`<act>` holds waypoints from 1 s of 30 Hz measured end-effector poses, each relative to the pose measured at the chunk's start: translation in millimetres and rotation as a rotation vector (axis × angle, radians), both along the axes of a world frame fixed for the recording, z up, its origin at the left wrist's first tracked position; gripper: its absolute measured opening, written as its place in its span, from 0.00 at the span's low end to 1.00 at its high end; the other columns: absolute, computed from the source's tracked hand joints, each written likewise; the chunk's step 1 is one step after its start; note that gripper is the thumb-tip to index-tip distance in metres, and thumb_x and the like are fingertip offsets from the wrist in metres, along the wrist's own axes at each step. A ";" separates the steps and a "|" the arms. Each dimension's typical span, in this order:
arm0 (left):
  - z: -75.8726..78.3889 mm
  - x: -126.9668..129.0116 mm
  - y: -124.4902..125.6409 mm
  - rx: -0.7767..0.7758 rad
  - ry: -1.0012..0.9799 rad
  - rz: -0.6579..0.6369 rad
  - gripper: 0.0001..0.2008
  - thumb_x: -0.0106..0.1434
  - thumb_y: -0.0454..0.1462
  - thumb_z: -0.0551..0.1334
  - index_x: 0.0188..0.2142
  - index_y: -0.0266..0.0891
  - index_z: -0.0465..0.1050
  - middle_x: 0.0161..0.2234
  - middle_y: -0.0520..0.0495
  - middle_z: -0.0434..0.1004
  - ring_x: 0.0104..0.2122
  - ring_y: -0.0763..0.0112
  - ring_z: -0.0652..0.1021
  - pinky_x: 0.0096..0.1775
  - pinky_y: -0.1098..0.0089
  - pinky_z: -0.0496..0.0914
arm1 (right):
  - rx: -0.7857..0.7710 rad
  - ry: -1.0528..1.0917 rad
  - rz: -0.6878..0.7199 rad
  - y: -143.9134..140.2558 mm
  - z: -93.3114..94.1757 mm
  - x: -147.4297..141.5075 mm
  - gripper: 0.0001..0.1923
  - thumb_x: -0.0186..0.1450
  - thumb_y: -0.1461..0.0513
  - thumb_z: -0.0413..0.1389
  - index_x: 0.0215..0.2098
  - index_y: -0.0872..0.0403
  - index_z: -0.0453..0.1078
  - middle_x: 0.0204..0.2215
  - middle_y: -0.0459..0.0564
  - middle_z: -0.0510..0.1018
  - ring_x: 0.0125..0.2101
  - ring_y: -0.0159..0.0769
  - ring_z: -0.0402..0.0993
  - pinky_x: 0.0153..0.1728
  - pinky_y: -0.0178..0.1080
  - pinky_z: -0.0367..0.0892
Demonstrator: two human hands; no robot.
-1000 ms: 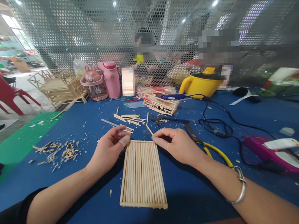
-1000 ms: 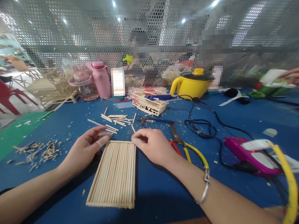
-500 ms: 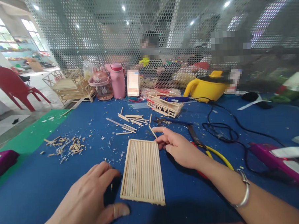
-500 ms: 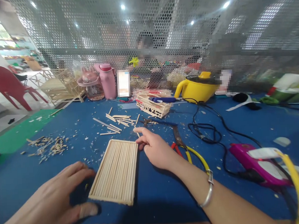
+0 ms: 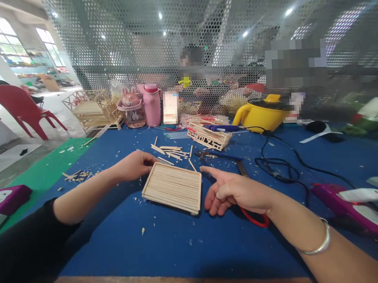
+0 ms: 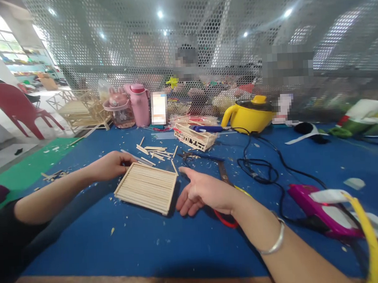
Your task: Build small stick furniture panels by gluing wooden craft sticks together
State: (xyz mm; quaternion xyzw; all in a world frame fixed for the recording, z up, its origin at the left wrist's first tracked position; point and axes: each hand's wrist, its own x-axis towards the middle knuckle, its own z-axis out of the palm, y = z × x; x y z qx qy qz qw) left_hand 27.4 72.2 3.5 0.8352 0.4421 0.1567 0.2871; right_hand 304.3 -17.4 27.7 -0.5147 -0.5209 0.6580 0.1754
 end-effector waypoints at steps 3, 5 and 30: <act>-2.7 2.1 18.2 0.050 0.005 0.048 0.13 0.51 0.36 0.61 0.37 0.42 0.77 0.32 0.53 0.81 0.32 0.70 0.78 0.36 0.73 0.69 | 0.121 -0.143 -0.063 7.5 -9.9 1.3 0.42 0.52 0.70 0.48 0.64 0.54 0.41 0.21 0.43 0.74 0.20 0.33 0.72 0.21 0.34 0.65; 1.8 -2.3 19.2 0.155 0.001 0.178 0.14 0.52 0.37 0.61 0.38 0.40 0.77 0.32 0.49 0.80 0.32 0.66 0.77 0.37 0.69 0.69 | 0.309 -0.267 -0.099 13.7 -20.1 1.7 0.32 0.55 0.67 0.50 0.58 0.53 0.55 0.22 0.42 0.71 0.19 0.30 0.68 0.20 0.32 0.64; -23.6 55.4 -162.6 0.285 -0.036 0.454 0.09 0.59 0.40 0.61 0.39 0.43 0.73 0.43 0.46 0.77 0.43 0.58 0.74 0.45 0.55 0.67 | 0.715 -0.559 0.150 6.5 -23.5 -1.8 0.06 0.53 0.58 0.58 0.23 0.54 0.69 0.18 0.42 0.70 0.20 0.28 0.62 0.20 0.31 0.57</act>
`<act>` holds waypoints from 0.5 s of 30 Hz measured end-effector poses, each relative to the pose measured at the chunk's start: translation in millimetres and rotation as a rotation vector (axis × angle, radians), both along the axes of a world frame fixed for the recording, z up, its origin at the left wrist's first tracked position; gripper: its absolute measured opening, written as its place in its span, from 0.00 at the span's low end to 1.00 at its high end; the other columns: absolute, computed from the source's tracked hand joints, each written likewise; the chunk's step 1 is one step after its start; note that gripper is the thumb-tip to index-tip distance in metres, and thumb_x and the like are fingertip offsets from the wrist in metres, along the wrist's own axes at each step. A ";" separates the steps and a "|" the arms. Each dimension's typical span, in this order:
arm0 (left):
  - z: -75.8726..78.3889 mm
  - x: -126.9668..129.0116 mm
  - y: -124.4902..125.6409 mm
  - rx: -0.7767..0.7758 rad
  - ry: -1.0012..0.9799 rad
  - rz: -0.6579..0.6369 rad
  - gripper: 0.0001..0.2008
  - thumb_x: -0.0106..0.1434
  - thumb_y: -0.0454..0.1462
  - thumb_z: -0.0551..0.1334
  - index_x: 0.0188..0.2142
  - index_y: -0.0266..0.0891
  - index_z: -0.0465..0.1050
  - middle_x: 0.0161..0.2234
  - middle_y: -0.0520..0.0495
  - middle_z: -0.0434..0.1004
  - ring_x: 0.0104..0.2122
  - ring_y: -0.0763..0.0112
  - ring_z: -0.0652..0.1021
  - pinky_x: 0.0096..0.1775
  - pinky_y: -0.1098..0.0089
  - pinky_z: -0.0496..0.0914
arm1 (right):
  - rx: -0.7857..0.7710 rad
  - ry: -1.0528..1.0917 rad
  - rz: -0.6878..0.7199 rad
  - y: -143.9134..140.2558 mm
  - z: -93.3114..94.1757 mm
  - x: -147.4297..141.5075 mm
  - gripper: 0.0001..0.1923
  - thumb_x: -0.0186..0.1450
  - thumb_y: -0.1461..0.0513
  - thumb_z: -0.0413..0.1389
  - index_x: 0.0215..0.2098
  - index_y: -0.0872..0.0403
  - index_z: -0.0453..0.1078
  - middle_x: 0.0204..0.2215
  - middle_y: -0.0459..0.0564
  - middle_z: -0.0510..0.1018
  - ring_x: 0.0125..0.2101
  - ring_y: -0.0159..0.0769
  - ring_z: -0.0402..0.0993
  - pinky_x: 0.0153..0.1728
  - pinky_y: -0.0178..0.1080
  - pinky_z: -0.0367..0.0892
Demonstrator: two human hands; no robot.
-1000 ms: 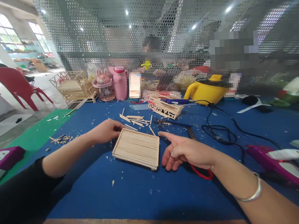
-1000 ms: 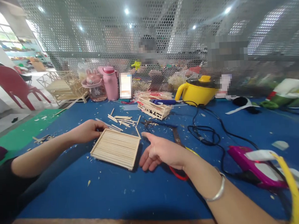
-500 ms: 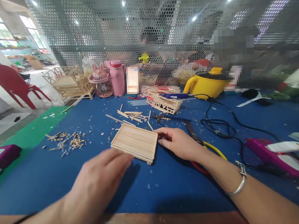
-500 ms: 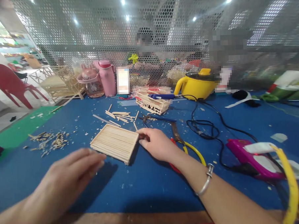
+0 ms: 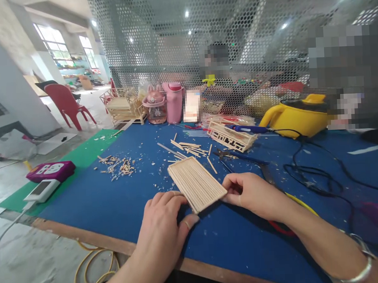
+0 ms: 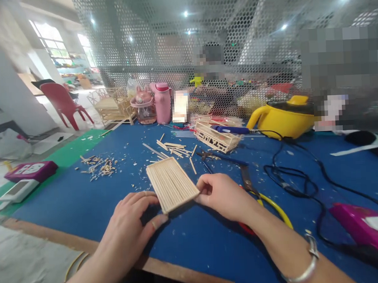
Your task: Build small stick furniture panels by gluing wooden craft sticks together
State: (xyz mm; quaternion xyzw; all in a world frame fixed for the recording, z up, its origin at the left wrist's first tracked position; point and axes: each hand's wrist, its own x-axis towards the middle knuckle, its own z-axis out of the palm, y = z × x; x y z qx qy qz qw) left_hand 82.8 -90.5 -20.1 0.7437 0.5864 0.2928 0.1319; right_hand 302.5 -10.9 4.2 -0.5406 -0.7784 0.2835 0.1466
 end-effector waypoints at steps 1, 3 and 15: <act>0.3 -2.9 2.1 0.012 0.018 0.014 0.09 0.60 0.40 0.60 0.39 0.42 0.73 0.43 0.45 0.77 0.43 0.58 0.74 0.45 0.55 0.67 | -0.026 0.003 0.013 -2.2 0.4 -1.0 0.07 0.52 0.58 0.59 0.22 0.54 0.68 0.18 0.42 0.69 0.20 0.28 0.61 0.20 0.31 0.57; -0.5 -9.0 6.7 0.023 0.047 0.045 0.09 0.62 0.38 0.57 0.40 0.41 0.73 0.43 0.45 0.78 0.42 0.58 0.75 0.45 0.54 0.67 | -0.071 0.007 0.042 -6.4 1.2 -3.8 0.08 0.51 0.59 0.60 0.21 0.54 0.66 0.17 0.41 0.68 0.20 0.27 0.60 0.20 0.30 0.56; -6.2 -14.8 8.8 0.047 -0.216 0.137 0.09 0.59 0.40 0.62 0.38 0.42 0.76 0.37 0.50 0.81 0.37 0.67 0.79 0.41 0.68 0.72 | -0.056 0.158 0.104 -8.7 18.9 3.2 0.06 0.53 0.60 0.60 0.28 0.53 0.69 0.23 0.43 0.72 0.23 0.29 0.66 0.26 0.32 0.65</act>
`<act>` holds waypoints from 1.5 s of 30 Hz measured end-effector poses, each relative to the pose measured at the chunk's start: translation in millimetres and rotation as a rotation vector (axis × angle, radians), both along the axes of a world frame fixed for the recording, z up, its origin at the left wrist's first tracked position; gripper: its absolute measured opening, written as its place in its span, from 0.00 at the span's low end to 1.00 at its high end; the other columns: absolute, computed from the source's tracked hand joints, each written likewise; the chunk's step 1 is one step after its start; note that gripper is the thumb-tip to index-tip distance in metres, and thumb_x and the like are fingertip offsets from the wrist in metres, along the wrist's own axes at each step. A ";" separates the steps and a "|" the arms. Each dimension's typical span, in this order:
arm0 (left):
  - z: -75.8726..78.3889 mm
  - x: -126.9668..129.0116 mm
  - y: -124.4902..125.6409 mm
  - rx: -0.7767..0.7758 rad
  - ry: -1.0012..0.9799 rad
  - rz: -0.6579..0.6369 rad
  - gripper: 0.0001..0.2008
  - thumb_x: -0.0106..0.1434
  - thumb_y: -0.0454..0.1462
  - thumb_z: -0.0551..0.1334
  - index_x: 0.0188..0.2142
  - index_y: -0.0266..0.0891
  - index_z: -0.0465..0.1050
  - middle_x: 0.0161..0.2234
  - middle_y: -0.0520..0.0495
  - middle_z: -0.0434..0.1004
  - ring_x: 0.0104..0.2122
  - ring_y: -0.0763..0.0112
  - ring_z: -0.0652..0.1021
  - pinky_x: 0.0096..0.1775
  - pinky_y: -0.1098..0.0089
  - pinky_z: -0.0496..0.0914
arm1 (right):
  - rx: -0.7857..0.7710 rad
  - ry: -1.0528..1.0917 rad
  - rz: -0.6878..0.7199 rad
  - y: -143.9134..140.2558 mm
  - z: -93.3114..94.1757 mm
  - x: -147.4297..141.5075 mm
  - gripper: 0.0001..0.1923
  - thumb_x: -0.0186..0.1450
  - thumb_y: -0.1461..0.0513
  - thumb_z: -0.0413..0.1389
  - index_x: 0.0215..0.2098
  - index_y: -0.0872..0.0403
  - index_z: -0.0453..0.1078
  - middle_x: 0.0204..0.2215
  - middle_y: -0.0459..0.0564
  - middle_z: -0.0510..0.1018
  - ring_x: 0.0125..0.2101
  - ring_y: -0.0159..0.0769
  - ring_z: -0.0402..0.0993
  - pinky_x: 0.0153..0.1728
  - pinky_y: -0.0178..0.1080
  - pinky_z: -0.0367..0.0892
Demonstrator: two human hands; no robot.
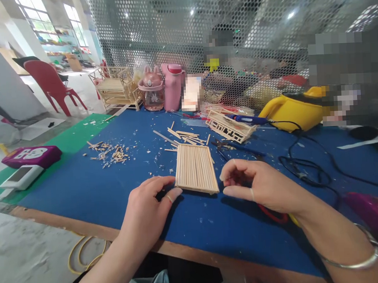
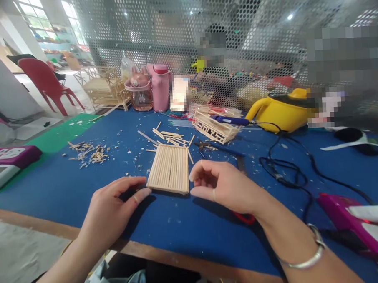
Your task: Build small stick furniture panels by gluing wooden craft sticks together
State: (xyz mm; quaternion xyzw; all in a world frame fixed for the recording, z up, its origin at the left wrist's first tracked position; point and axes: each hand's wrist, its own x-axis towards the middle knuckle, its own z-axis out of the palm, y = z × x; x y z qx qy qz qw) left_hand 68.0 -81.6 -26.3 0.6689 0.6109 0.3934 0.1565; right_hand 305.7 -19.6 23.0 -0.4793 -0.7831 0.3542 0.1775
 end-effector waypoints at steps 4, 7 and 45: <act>1.0 4.4 0.3 0.055 -0.033 -0.025 0.08 0.61 0.39 0.60 0.36 0.42 0.77 0.36 0.50 0.80 0.37 0.68 0.79 0.41 0.71 0.72 | 0.062 -0.058 0.083 -1.7 -0.9 -2.4 0.03 0.57 0.61 0.58 0.28 0.51 0.73 0.25 0.43 0.76 0.26 0.30 0.70 0.30 0.32 0.66; 1.9 6.4 1.8 0.060 -0.049 -0.046 0.08 0.62 0.38 0.59 0.35 0.42 0.78 0.35 0.50 0.80 0.34 0.69 0.79 0.39 0.71 0.73 | 0.086 -0.035 0.110 -1.5 -3.3 -4.6 0.03 0.57 0.61 0.57 0.28 0.51 0.74 0.27 0.44 0.78 0.28 0.31 0.72 0.33 0.33 0.67; 0.0 4.1 2.4 -0.046 -0.148 0.021 0.06 0.57 0.36 0.64 0.34 0.45 0.78 0.33 0.55 0.82 0.33 0.72 0.79 0.38 0.72 0.72 | 0.183 -0.063 0.160 -7.0 0.6 -10.5 0.03 0.58 0.64 0.56 0.28 0.52 0.72 0.28 0.43 0.77 0.29 0.29 0.72 0.33 0.32 0.66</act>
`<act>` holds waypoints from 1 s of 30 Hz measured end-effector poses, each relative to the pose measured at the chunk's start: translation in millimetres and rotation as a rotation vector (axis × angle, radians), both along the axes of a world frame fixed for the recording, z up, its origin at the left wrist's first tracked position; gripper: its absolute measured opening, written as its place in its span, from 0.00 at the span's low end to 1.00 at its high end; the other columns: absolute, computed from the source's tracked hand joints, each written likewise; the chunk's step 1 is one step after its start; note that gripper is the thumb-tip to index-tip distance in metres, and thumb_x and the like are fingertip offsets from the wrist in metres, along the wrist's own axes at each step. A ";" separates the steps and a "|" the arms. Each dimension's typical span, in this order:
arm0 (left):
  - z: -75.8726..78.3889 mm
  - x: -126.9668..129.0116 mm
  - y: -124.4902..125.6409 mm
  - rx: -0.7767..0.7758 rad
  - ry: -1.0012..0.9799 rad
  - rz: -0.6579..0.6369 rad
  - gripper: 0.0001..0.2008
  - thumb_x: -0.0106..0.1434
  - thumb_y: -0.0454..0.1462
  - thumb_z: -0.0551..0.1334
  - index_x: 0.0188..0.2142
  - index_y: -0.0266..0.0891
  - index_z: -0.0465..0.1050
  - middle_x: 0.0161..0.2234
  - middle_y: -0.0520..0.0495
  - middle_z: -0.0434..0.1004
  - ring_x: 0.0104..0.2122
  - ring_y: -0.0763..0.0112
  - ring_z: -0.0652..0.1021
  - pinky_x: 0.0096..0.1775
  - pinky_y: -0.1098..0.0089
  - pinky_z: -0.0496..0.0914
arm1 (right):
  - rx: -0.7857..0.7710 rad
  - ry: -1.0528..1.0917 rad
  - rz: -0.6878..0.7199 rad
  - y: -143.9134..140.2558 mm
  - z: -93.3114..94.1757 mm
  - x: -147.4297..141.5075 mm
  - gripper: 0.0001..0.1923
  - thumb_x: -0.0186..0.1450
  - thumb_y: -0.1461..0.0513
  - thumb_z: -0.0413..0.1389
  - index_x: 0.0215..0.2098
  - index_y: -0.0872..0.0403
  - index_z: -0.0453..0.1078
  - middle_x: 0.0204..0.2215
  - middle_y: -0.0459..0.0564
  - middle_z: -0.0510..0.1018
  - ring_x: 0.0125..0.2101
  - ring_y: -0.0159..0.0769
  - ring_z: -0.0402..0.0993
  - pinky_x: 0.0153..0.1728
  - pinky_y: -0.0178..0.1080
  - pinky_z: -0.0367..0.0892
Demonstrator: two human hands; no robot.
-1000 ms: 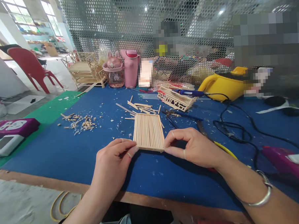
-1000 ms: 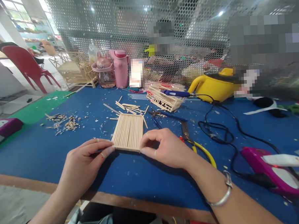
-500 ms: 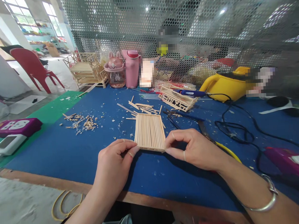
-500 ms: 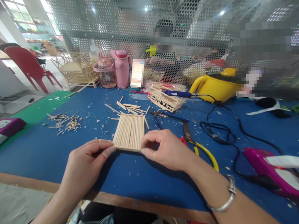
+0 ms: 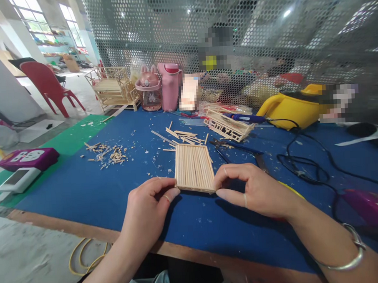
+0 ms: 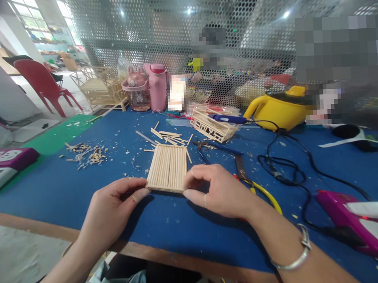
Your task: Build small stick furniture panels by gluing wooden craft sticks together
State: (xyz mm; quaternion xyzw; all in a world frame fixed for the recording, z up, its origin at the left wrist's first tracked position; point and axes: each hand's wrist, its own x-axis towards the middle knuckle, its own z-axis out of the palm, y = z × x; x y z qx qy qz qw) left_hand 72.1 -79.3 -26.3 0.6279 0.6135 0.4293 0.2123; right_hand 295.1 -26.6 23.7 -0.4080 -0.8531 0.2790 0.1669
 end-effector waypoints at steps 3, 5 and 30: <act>-0.1 0.7 -0.2 0.024 -0.004 -0.001 0.05 0.57 0.35 0.64 0.33 0.44 0.78 0.32 0.55 0.82 0.33 0.72 0.79 0.38 0.73 0.72 | 0.019 0.004 0.006 1.4 -1.3 0.3 0.03 0.58 0.64 0.56 0.27 0.52 0.72 0.28 0.43 0.77 0.29 0.29 0.72 0.33 0.32 0.66; 0.2 1.9 -0.1 0.045 0.005 -0.002 0.04 0.57 0.35 0.63 0.31 0.44 0.78 0.32 0.55 0.82 0.33 0.73 0.79 0.38 0.73 0.72 | 0.027 0.012 0.003 2.0 -3.6 0.4 0.04 0.58 0.64 0.56 0.27 0.52 0.72 0.28 0.43 0.76 0.29 0.29 0.72 0.33 0.32 0.66; -1.4 3.2 0.0 0.086 0.043 -0.017 0.05 0.59 0.34 0.61 0.31 0.43 0.77 0.33 0.53 0.81 0.34 0.72 0.79 0.40 0.74 0.72 | -0.036 -0.007 -0.033 2.2 -3.0 -0.8 0.06 0.60 0.59 0.56 0.28 0.52 0.73 0.28 0.44 0.76 0.29 0.30 0.71 0.33 0.34 0.65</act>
